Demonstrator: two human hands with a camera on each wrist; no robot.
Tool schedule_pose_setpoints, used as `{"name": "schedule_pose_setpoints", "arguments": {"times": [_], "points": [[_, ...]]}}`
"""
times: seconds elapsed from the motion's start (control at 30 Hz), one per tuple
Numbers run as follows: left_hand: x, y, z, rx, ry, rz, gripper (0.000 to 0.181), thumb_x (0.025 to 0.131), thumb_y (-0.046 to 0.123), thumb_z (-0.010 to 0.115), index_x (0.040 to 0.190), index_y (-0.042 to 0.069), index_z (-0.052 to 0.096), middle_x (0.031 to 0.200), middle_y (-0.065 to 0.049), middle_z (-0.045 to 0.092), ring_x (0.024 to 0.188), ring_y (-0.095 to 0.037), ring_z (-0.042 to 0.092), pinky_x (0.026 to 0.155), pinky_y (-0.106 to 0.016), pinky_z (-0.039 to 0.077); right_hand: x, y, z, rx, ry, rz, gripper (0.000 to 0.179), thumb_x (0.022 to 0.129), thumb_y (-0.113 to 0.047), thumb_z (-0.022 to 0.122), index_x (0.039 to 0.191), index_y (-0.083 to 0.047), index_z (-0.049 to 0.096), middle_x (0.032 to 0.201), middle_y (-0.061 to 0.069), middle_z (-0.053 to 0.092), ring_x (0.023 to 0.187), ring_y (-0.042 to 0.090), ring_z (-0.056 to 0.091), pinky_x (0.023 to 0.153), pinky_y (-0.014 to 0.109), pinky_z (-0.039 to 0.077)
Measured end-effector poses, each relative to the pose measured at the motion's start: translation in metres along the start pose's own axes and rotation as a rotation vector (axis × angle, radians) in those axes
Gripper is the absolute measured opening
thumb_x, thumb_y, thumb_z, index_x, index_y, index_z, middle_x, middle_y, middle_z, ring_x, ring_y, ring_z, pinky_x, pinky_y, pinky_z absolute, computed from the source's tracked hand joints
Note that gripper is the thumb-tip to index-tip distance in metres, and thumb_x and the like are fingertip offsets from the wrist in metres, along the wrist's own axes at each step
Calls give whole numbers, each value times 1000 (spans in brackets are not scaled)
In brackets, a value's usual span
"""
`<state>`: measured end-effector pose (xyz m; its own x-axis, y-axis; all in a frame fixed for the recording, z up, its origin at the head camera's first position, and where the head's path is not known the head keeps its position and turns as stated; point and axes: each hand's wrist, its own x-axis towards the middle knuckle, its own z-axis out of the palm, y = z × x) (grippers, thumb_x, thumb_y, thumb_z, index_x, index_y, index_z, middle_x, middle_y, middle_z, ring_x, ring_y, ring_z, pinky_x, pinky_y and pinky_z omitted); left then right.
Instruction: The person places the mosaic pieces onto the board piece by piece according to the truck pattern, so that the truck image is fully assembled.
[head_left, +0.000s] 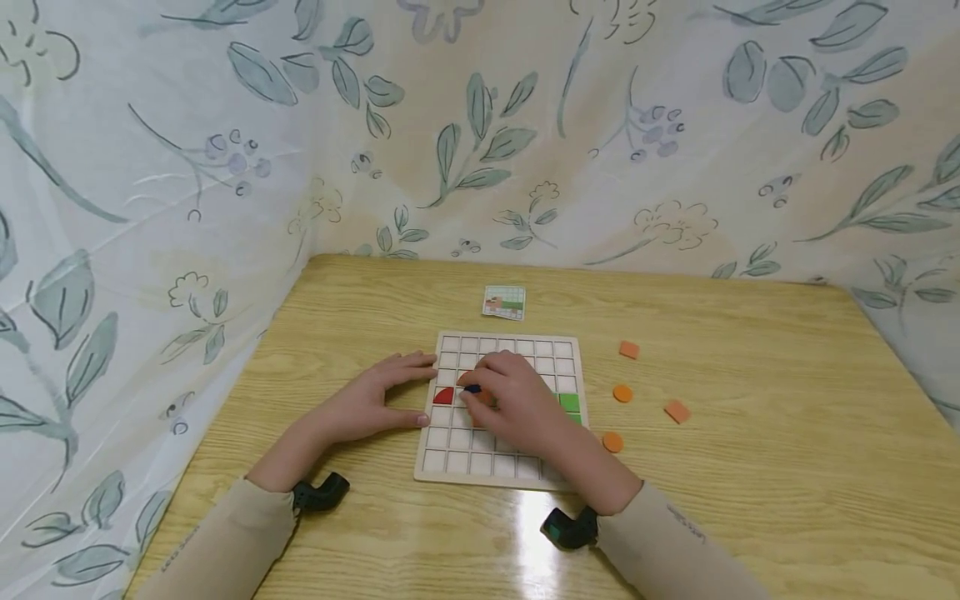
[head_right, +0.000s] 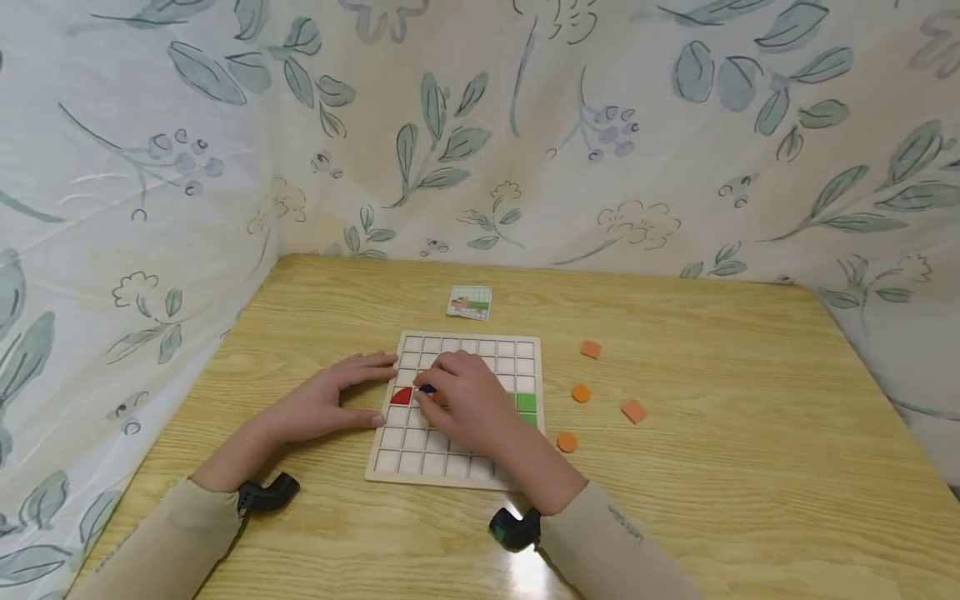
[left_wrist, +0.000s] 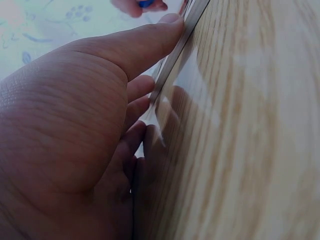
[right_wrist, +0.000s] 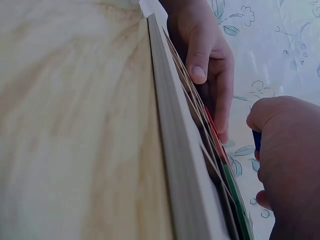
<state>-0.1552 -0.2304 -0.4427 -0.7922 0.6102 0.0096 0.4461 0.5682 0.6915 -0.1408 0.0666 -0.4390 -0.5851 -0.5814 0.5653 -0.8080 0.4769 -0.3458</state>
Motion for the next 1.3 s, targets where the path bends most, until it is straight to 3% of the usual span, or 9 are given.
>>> {"name": "schedule_pose_setpoints", "arguments": {"times": [0.33,0.83,1.3], "points": [[0,0,1,-3,-2,-5,72,95,44,87,160,25,60,173,9,39,165,-32,24,133,-59,17,8,-3,10,-39,-42,10,8,98,-15,78,104,-14,83,93,-3,71,80,14,58,86,40,56],[-1,0,0,-5,-3,-4,73,96,45,86,160,23,59,174,8,39,165,-28,24,134,-57,16,7,-4,14,-124,-165,96,8,102,-21,75,101,-21,83,99,-7,73,100,19,65,102,45,51],[0,0,0,-7,0,9,72,96,40,87,160,21,60,174,6,40,165,-31,25,133,-58,17,6,-4,13,-103,-174,94,9,103,-19,75,107,-20,84,105,-6,76,105,20,66,105,45,50]]}}
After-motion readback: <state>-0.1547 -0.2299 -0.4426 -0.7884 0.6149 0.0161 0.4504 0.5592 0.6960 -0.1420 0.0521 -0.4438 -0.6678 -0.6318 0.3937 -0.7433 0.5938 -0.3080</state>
